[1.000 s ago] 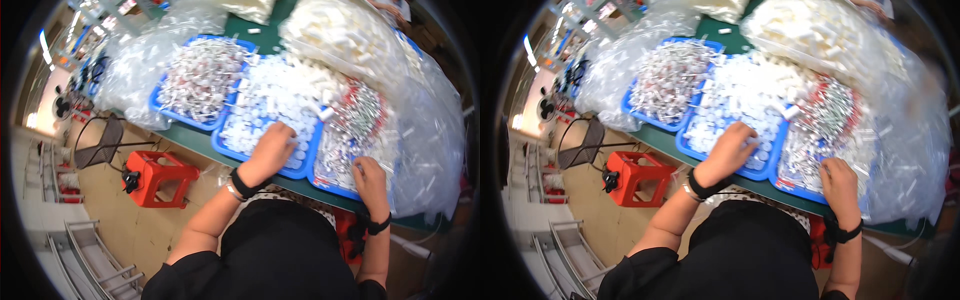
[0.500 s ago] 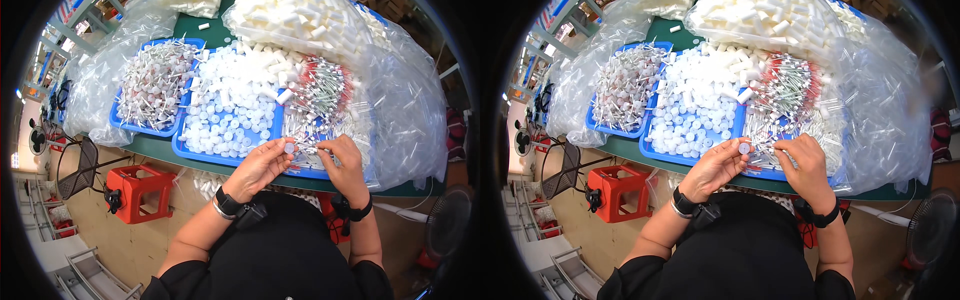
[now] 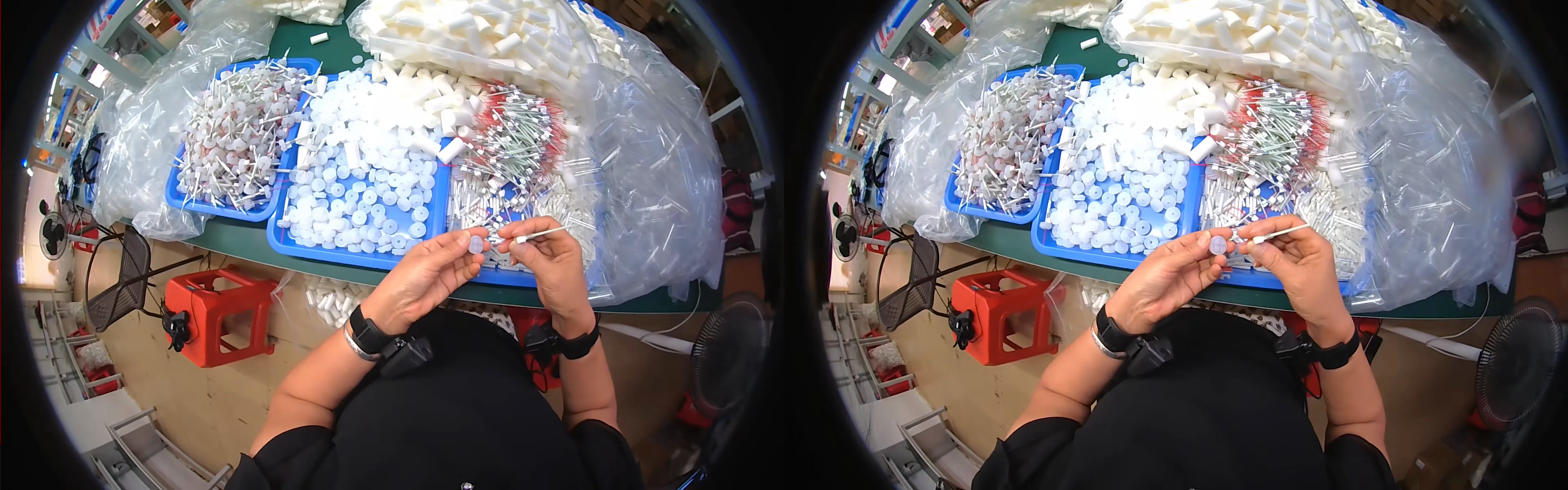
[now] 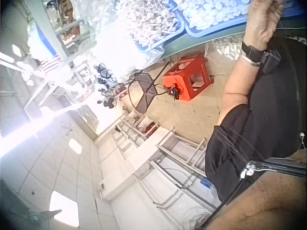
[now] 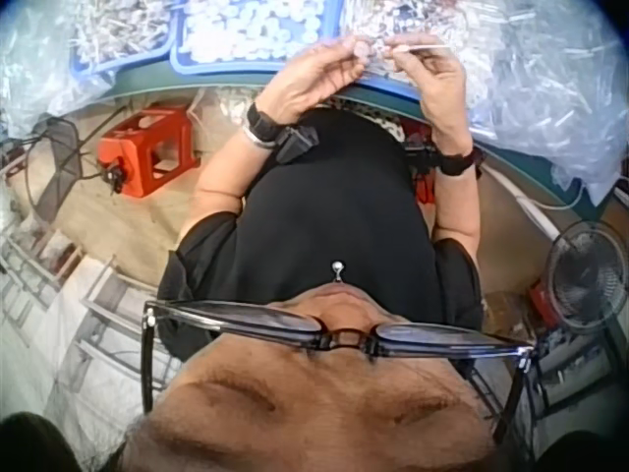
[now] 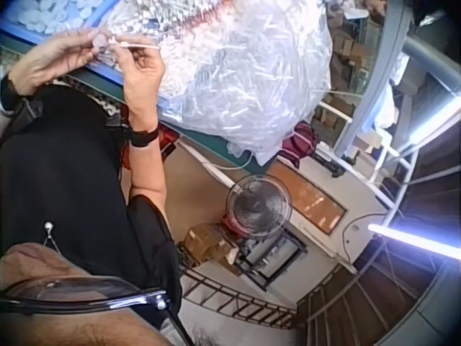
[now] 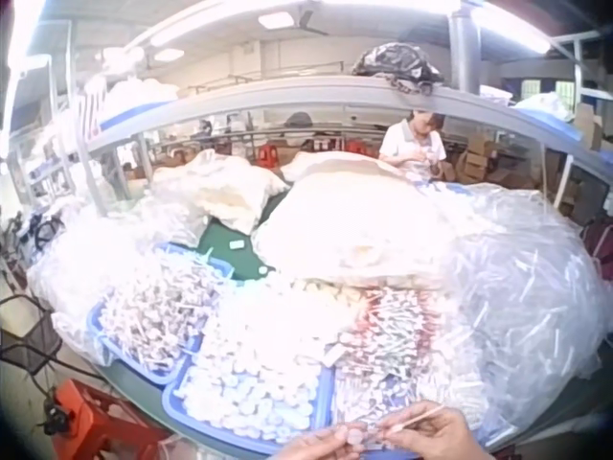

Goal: The person repeatedly picks up small white plastic caps and clear plastic tubes from blue trays on a green table. They insert the tubes into the caps by hand and place the assembled units into a separate tray. The process is continuous and repetitive throughout the clip.

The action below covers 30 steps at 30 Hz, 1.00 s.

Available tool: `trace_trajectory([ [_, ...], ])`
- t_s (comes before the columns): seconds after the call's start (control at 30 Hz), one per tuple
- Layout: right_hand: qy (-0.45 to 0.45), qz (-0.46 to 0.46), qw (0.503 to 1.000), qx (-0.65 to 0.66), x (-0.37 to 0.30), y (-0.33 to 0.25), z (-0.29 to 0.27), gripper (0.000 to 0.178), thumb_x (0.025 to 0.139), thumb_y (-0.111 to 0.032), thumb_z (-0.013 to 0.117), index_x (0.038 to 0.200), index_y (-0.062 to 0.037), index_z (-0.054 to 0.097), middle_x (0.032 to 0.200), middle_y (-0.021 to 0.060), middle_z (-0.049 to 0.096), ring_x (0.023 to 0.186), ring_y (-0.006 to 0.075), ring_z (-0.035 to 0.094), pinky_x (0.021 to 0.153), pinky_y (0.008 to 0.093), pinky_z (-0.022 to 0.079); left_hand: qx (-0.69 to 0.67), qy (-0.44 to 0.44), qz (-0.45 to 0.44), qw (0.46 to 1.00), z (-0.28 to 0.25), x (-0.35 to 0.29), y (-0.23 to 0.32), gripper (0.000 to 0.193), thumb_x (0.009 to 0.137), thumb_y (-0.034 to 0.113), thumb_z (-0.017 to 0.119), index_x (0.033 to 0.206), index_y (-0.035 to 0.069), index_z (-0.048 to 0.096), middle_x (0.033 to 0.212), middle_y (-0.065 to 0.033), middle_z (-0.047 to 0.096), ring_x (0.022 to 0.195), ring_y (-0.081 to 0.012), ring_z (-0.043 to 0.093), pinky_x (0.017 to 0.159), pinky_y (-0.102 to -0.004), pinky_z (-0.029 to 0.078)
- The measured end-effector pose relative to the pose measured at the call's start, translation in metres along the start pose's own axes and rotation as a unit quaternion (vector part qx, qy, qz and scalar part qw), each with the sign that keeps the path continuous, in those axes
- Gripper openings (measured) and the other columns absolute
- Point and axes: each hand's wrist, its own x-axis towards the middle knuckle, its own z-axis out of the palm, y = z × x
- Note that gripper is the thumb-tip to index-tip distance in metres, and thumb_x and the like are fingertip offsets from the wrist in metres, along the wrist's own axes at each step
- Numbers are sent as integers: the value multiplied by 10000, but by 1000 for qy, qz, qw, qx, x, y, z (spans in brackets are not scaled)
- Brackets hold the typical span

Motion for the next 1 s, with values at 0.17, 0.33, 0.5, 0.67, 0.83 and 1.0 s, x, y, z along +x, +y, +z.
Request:
trace_trajectory([
  [0.17, -3, 5, 1000, -1, -4, 3, 3, 178, 927, 22, 638, 1098, 11, 591, 1052, 128, 694, 953, 156, 674, 848, 279, 542, -16, -48, -14, 999, -1, 3, -5, 337, 1012, 197, 573, 1259, -32, 576, 1132, -77, 632, 915, -86, 613, 852, -223, 532],
  [0.33, -4, -20, 1000, -19, -5, 3, 5, 173, 929, 11, 641, 1097, 6, 599, 1053, 123, 694, 964, 145, 665, 847, 270, 535, 39, -10, 3, 999, -7, 3, -9, 344, 1020, 191, 557, 1275, -39, 566, 1150, -74, 632, 917, -93, 622, 849, -220, 538],
  [0.5, 3, -23, 995, -95, -5, 4, 8, 152, 926, 0, 639, 1077, 0, 627, 1052, 91, 701, 974, 133, 657, 851, 268, 516, 34, 2, 15, 999, 8, -4, -3, 378, 1022, 176, 547, 1318, -57, 529, 1168, -88, 641, 1008, -136, 654, 930, -253, 549],
  [0.67, -4, -69, 975, -212, -4, 1, 8, 138, 896, -3, 654, 1034, -6, 660, 987, 75, 717, 935, 146, 670, 844, 283, 515, 44, 2, 21, 999, 8, -5, -2, 401, 1022, 169, 545, 1347, -63, 502, 1152, -91, 651, 1034, -140, 659, 948, -250, 547],
  [0.83, -12, -105, 950, -292, -3, -6, 8, 118, 883, -9, 657, 1000, -1, 677, 950, 83, 719, 897, 158, 678, 820, 291, 518, 40, 12, 24, 999, 7, -6, -1, 394, 1016, 167, 559, 1337, -56, 514, 1114, -83, 662, 1001, -136, 668, 930, -244, 553],
  [1.0, 2, -103, 947, -305, -4, -6, 10, 113, 883, -12, 662, 994, -1, 680, 936, 84, 717, 862, 155, 677, 781, 283, 519, 41, 13, 24, 999, 5, -5, -1, 376, 1008, 175, 577, 1308, -47, 539, 1057, -61, 668, 971, -130, 671, 914, -239, 558],
])
